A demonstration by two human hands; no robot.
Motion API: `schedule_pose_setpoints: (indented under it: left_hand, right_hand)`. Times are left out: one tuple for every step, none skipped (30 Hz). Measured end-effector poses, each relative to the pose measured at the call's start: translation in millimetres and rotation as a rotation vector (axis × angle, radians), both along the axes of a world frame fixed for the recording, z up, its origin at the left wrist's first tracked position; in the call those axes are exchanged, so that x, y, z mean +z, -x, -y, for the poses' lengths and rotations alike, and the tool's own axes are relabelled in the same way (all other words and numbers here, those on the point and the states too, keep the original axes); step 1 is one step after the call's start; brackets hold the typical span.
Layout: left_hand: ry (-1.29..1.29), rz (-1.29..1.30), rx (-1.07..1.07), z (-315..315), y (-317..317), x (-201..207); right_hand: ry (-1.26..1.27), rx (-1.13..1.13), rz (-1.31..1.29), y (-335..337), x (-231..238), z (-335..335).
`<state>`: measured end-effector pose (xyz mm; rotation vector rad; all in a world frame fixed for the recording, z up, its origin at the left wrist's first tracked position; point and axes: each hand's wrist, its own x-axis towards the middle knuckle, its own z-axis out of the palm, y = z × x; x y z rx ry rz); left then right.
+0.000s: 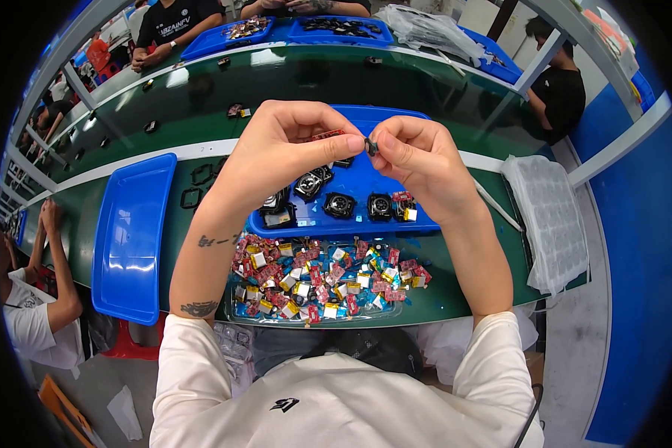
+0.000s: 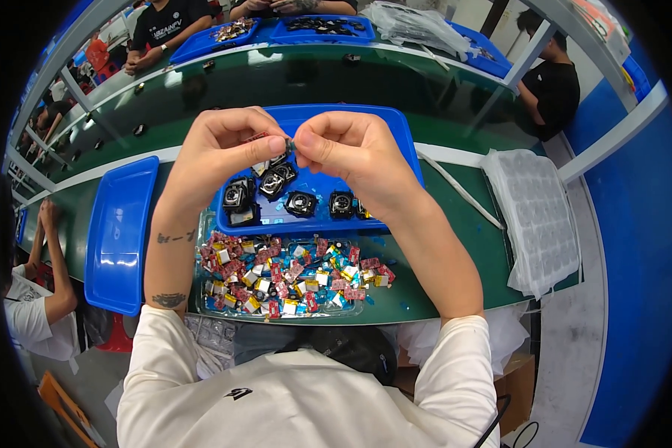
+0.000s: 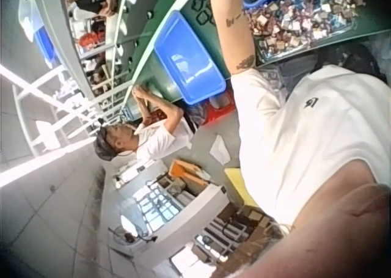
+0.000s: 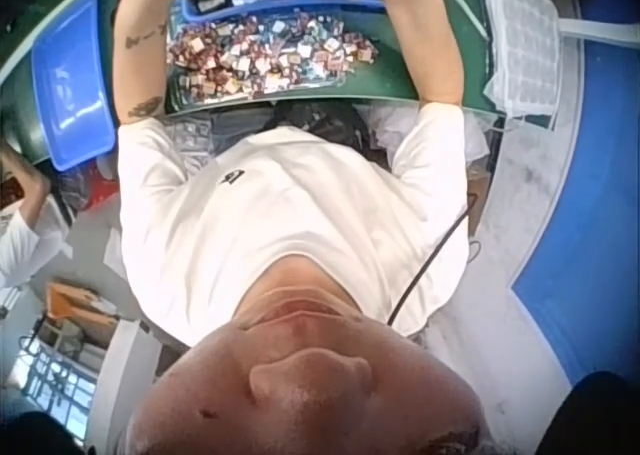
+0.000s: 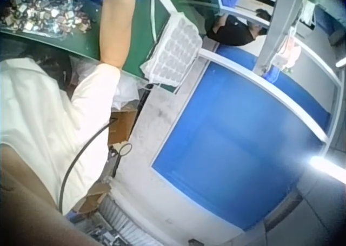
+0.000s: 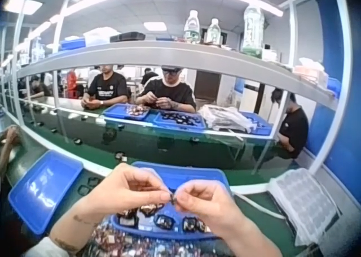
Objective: The worker is assembling small camera modules and applying colorful stickers or covers to components on a factory assembly line.
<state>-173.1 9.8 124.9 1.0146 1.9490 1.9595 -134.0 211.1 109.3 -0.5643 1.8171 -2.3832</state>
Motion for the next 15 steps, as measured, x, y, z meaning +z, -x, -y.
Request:
schedule_pose_setpoints:
  left_hand:
    - [0.000, 0.002, -0.002, 0, 0, 0]
    - [0.005, 0.030, -0.027, 1, 0, 2]
    - [0.010, 0.059, -0.050, 3, -1, 3]
    - [0.011, 0.062, -0.048, 4, 0, 3]
    - [0.034, -0.004, -0.015, 4, 1, 3]
    - [0.058, -0.072, 0.017, 4, 1, 3]
    - [0.059, -0.069, 0.017, 4, 1, 4]
    - [0.105, -0.044, 0.001, 4, 0, 5]
    - [0.151, -0.020, -0.014, 5, 0, 5]
    - [0.151, -0.020, -0.013, 6, 0, 5]
    - [0.173, -0.045, -0.011, 6, 0, 5]
    - [0.195, -0.068, -0.008, 6, 0, 5]
    - [0.194, -0.068, -0.006, 6, 0, 5]
    - [0.182, -0.078, 0.012, 6, 0, 5]
    - [0.170, -0.088, 0.029, 7, 0, 5]
  right_hand:
    - [-0.014, 0.009, -0.008, 1, -1, -1]
    - [-0.028, 0.018, -0.016, 2, -1, -1]
    - [-0.027, 0.020, -0.012, 3, -1, -1]
    - [-0.070, -0.040, -0.052, 4, 0, 0]
    - [-0.113, -0.099, -0.090, 5, 1, 2]
    - [-0.113, -0.100, -0.088, 8, -2, 2]
    - [-0.395, -0.242, -0.252, 12, -7, 3]
    - [-0.679, -0.382, -0.415, 16, -11, 3]
    - [-0.679, -0.382, -0.415, 18, -14, 4]
    - [-0.679, -0.351, -0.363, 21, -17, 6]
    - [-0.678, -0.321, -0.312, 23, -19, 7]
    - [-0.797, -0.348, -0.401, 23, -22, 7]
    - [-0.797, -0.346, -0.402, 24, -28, 7]
    - [-1.023, -0.459, -0.547, 25, -38, 8]
    - [-1.248, -0.574, -0.692, 24, -42, 10]
